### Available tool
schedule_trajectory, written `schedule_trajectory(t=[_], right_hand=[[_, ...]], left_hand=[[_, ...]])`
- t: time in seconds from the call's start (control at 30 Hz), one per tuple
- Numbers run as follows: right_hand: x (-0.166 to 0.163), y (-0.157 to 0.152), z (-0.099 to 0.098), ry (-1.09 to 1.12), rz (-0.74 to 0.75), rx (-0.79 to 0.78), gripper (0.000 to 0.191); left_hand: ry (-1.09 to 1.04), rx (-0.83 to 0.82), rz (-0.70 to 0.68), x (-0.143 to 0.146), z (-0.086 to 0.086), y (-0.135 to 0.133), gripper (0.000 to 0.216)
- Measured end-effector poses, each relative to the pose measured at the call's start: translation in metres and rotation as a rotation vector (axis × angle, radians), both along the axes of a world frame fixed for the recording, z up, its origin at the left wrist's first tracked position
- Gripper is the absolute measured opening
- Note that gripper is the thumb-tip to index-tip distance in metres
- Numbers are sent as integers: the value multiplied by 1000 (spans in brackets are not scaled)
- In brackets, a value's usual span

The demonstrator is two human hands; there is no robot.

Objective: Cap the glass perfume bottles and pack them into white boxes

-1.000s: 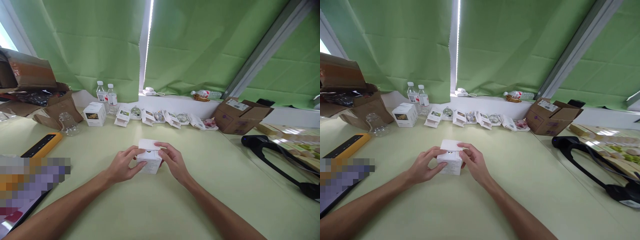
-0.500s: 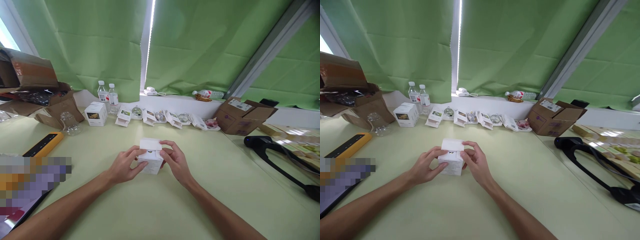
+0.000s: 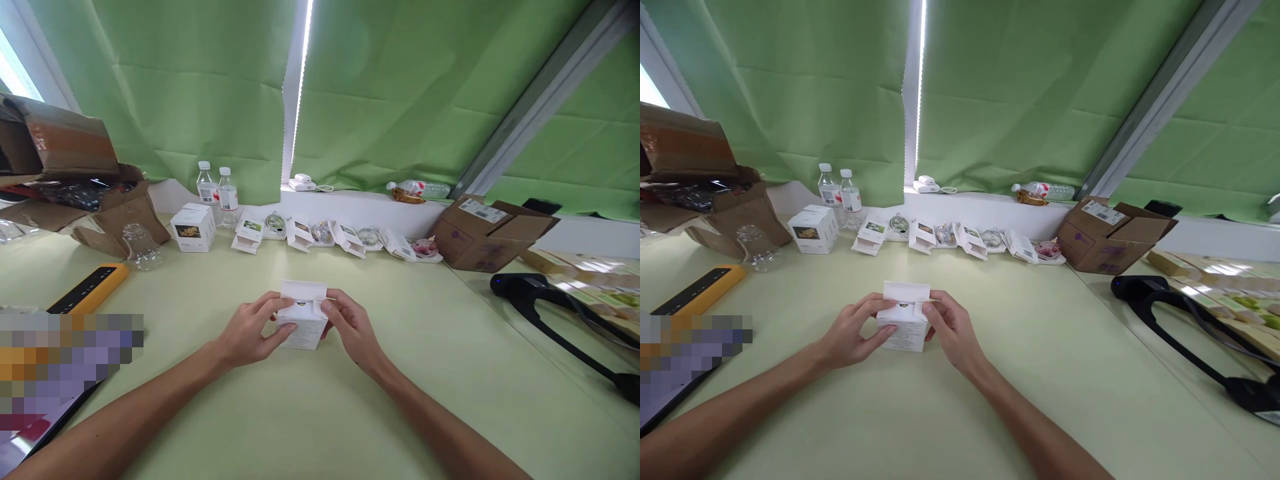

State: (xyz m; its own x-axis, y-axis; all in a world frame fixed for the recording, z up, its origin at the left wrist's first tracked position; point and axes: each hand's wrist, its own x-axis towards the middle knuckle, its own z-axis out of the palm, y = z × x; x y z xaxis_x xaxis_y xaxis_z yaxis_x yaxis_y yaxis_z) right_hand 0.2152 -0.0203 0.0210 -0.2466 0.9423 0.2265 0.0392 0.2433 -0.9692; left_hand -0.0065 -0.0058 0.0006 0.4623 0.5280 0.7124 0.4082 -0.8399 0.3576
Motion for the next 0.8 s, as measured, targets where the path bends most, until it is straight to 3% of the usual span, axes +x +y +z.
schedule_trajectory(t=[0.33, 0.57, 0.8], right_hand=[[1, -3, 0, -25, -7, 75, 28], [1, -3, -2, -42, -15, 95, 28], [1, -4, 2, -103, -8, 153, 27]], left_hand=[[-15, -114, -37, -5, -2, 1, 30], [-94, -148, -34, -3, -6, 0, 42], [-145, -205, -43, 1, 2, -2, 54]])
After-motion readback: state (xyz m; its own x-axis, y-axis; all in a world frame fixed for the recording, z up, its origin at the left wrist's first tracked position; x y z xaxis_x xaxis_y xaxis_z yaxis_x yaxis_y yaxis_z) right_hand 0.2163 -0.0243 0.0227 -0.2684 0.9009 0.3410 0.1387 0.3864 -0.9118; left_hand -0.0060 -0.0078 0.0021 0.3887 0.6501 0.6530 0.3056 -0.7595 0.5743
